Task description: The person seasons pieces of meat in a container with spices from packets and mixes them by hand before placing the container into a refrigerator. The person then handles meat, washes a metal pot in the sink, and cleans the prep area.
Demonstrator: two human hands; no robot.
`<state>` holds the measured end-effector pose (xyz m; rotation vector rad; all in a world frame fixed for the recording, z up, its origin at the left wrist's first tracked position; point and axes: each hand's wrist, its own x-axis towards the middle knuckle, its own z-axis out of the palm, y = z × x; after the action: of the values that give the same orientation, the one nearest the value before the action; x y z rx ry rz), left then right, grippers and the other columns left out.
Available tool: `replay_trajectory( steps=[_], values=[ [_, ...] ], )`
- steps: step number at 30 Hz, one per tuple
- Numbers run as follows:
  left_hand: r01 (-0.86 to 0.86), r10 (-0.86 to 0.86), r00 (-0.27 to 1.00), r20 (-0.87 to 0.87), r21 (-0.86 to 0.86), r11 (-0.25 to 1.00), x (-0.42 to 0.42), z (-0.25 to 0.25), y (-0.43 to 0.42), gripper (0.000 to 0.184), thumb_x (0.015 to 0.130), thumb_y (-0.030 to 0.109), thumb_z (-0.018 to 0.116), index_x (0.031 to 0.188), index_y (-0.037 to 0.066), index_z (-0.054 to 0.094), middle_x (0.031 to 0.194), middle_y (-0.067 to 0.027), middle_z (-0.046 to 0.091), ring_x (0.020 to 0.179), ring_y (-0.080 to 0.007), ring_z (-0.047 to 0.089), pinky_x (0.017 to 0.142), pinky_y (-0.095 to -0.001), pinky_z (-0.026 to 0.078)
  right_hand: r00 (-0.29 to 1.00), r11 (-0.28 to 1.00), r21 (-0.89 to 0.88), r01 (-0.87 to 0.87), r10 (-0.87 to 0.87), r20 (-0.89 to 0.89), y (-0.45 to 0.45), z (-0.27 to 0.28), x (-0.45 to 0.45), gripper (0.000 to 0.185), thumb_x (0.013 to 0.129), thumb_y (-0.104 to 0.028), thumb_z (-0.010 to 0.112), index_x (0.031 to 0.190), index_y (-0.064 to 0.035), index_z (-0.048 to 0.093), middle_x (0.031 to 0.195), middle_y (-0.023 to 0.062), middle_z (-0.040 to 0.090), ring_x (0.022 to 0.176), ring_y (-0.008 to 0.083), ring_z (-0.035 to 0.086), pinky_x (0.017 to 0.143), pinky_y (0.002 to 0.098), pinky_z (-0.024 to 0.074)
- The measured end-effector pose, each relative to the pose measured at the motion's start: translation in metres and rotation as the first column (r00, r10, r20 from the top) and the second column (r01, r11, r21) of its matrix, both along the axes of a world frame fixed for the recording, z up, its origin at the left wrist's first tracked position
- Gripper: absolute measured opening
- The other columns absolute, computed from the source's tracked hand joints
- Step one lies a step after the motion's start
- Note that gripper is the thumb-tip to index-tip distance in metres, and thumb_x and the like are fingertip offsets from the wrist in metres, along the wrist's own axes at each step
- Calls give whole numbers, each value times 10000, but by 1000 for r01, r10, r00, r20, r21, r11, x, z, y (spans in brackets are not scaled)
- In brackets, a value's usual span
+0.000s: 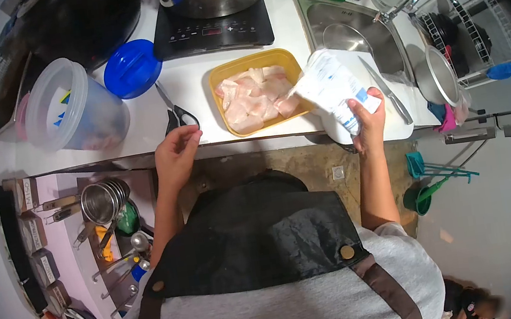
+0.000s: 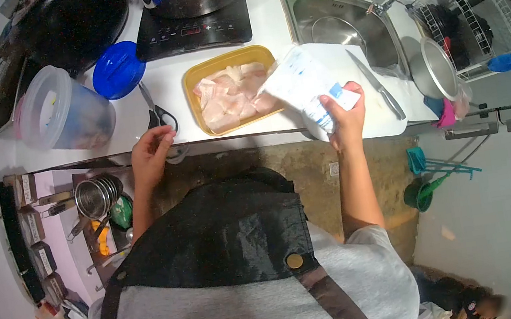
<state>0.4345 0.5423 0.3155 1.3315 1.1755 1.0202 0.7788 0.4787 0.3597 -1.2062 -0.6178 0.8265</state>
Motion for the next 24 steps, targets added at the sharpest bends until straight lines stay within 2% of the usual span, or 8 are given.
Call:
replay_trajectory(
  steps=[2,5,7,10,14,20,22,24],
  values=[
    [4,-4,1000,0,-5,1000,0,0,-1,158,826,92,609,953,-3,610,844,-20,622,763,-63,560,687,-200,442,996,996,36,79,-78,-37,0,0,8,455,680,43,676,983,-111,373,857,59,497,770,142,537,657,263,473],
    [4,-3,999,-37,2,1000,-1,0,2,157,827,93,608,951,-3,610,841,-17,620,753,-60,555,679,-196,438,997,997,40,73,-73,-9,-4,1,17,444,678,44,672,972,-103,373,851,56,493,751,138,534,642,261,470],
    [27,-29,999,-42,-48,999,-3,-1,2,199,846,104,590,1000,-22,583,919,-69,634,855,-104,575,766,-216,435,996,996,26,88,-88,-2,-5,1,22,441,677,44,671,970,-101,374,856,58,493,746,137,534,637,261,470],
    [45,-50,994,-102,-52,998,-5,-3,5,202,847,108,589,1002,-22,582,920,-70,635,855,-100,573,766,-215,435,995,994,38,99,-98,-11,-3,2,27,445,673,35,680,976,-93,381,858,56,492,749,138,536,636,261,468],
    [58,-61,997,-50,-56,997,-3,-5,7,199,849,103,586,1004,-22,580,922,-68,633,856,-101,575,770,-215,435,993,991,68,117,-117,-8,13,7,25,453,668,46,683,980,-87,383,862,57,490,752,140,537,650,265,469],
    [49,-50,998,-38,-46,998,-5,-6,5,192,846,79,584,1010,-19,578,929,-62,627,868,-110,577,783,-225,436,1000,991,132,31,-31,3,41,10,20,457,665,70,679,967,-84,372,884,75,514,767,141,556,677,269,488],
    [-13,14,1000,10,-25,1000,-5,0,3,164,830,87,605,969,-1,607,807,0,603,690,-36,518,610,-174,406,1000,990,139,15,-15,-3,45,8,21,446,674,73,669,959,-81,364,879,78,522,777,144,568,679,270,496],
    [-30,31,999,45,-18,999,-8,-4,1,166,832,84,603,974,-1,606,816,-4,607,704,-42,526,627,-175,412,1000,990,139,22,-20,-20,48,8,18,444,678,79,663,964,-78,363,879,82,524,778,146,569,677,276,499]
  ],
)
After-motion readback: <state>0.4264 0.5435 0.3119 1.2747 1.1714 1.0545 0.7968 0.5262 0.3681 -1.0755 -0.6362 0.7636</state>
